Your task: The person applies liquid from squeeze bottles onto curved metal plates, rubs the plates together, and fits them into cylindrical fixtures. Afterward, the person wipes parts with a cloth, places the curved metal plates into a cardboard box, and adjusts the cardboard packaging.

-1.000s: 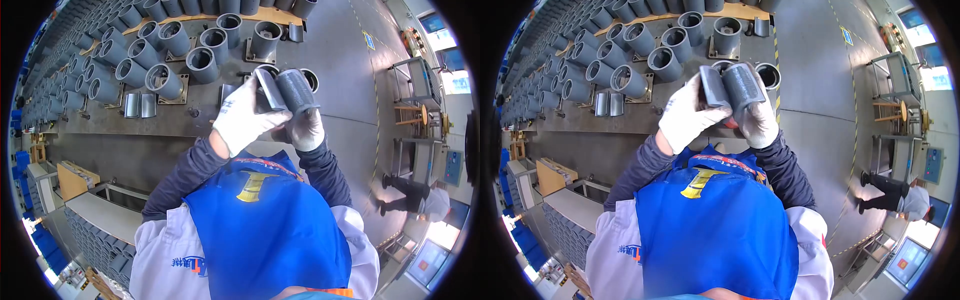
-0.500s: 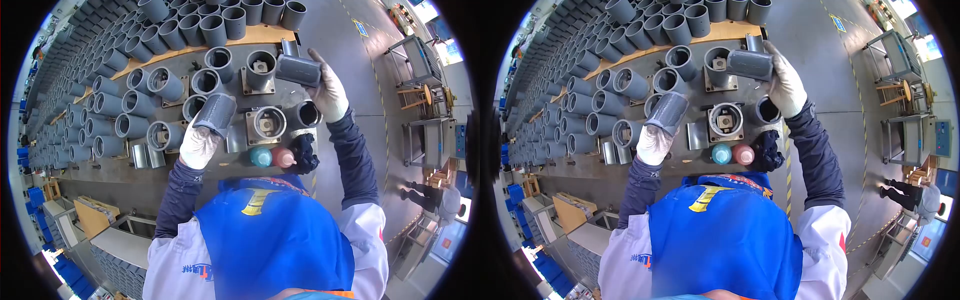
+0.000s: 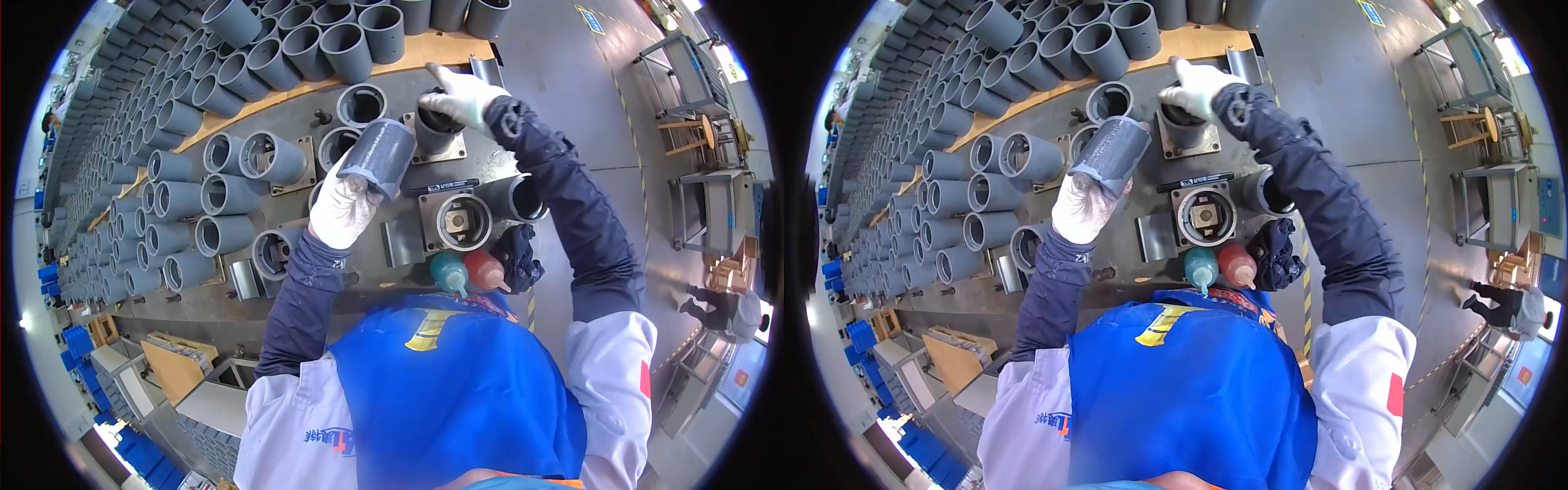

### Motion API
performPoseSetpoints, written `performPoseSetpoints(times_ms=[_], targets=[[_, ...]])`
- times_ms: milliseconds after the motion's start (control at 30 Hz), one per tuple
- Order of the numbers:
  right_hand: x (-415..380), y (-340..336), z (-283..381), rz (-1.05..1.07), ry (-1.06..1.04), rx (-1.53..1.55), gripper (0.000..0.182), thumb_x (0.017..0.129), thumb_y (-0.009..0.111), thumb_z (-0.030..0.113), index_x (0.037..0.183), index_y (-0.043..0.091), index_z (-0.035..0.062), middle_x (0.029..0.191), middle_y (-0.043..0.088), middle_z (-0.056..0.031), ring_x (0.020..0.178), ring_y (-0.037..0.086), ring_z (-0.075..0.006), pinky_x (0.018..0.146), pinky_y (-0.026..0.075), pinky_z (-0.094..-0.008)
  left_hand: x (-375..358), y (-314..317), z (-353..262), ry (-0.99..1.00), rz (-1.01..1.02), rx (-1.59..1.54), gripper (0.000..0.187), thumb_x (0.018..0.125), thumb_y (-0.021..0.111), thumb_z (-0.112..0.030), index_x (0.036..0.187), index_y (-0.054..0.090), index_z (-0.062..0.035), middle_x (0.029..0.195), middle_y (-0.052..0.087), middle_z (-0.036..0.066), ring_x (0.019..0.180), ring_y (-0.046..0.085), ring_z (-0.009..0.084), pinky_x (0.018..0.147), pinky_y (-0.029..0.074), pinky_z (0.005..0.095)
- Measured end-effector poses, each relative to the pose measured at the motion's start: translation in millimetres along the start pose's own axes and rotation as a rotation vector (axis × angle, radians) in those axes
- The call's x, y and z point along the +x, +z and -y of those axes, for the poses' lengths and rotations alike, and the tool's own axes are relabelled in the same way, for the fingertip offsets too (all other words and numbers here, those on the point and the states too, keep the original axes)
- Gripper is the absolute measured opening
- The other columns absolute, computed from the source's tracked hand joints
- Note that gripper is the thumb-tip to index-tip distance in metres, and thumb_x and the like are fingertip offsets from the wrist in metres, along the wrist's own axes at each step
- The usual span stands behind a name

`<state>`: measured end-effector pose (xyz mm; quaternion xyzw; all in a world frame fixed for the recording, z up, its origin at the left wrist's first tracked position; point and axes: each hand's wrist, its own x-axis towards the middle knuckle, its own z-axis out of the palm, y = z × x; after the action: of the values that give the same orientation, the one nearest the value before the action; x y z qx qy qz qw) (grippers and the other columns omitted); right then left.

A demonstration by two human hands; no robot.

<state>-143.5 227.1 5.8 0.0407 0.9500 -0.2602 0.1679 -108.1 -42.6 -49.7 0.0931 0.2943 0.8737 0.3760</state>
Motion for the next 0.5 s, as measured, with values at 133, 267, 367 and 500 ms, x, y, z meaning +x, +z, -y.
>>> performPoseSetpoints(times_ms=[133, 267, 367, 500], targets=[[9.0, 8.6, -6.3, -0.069, 0.004, -0.016, 0.07, 0.094, 0.059, 0.043, 0.146, 0.037, 0.0022, 0.112, 0.067, -0.0213, 0.087, 0.071, -0.026, 0.081, 0.055, -0.0344, 18.1, 13.7, -6.8, -0.012, -0.101, 0.138, 0.068, 0.083, 0.079, -0.029, 0.136, 0.048, -0.0014, 0.12, 0.062, 0.007, 0.101, 0.062, 0.0136, 0.085, 0.051, 0.0286], [-17.6, -10.7, -34.8, -0.277, 0.053, 0.708, 0.048, 0.099, 0.053, 0.034, 0.135, 0.051, 0.0023, 0.095, 0.071, -0.0088, 0.072, 0.066, -0.0104, 0.061, 0.047, -0.0234, 58.1, 26.0, -15.1, -0.108, -0.012, 0.263, 0.047, 0.09, 0.07, -0.024, 0.13, 0.053, -0.0034, 0.111, 0.064, 0.005, 0.093, 0.062, 0.0114, 0.079, 0.05, 0.0261], [-18.5, -8.2, -72.3, -0.371, 0.102, 0.795, 0.042, 0.098, 0.052, 0.032, 0.129, 0.056, 0.0032, 0.099, 0.071, -0.0074, 0.076, 0.066, -0.0105, 0.066, 0.048, -0.025, 97.1, 22.2, -19.7, -0.183, 0.124, 0.489, 0.027, 0.095, 0.063, -0.024, 0.115, 0.063, -0.0051, 0.096, 0.067, 0.002, 0.08, 0.062, 0.0099, 0.071, 0.048, 0.0238], [-13.5, 3.9, -98.2, -0.413, 0.079, 0.648, 0.038, 0.097, 0.052, 0.031, 0.122, 0.06, 0.003, 0.101, 0.071, -0.0096, 0.083, 0.068, -0.0155, 0.075, 0.053, -0.0302, 140.5, 44.7, -25.2, -0.607, 0.046, 0.483, 0.029, 0.098, 0.058, -0.032, 0.108, 0.065, -0.0054, 0.085, 0.068, 0.003, 0.067, 0.061, 0.0107, 0.055, 0.046, 0.0251]])
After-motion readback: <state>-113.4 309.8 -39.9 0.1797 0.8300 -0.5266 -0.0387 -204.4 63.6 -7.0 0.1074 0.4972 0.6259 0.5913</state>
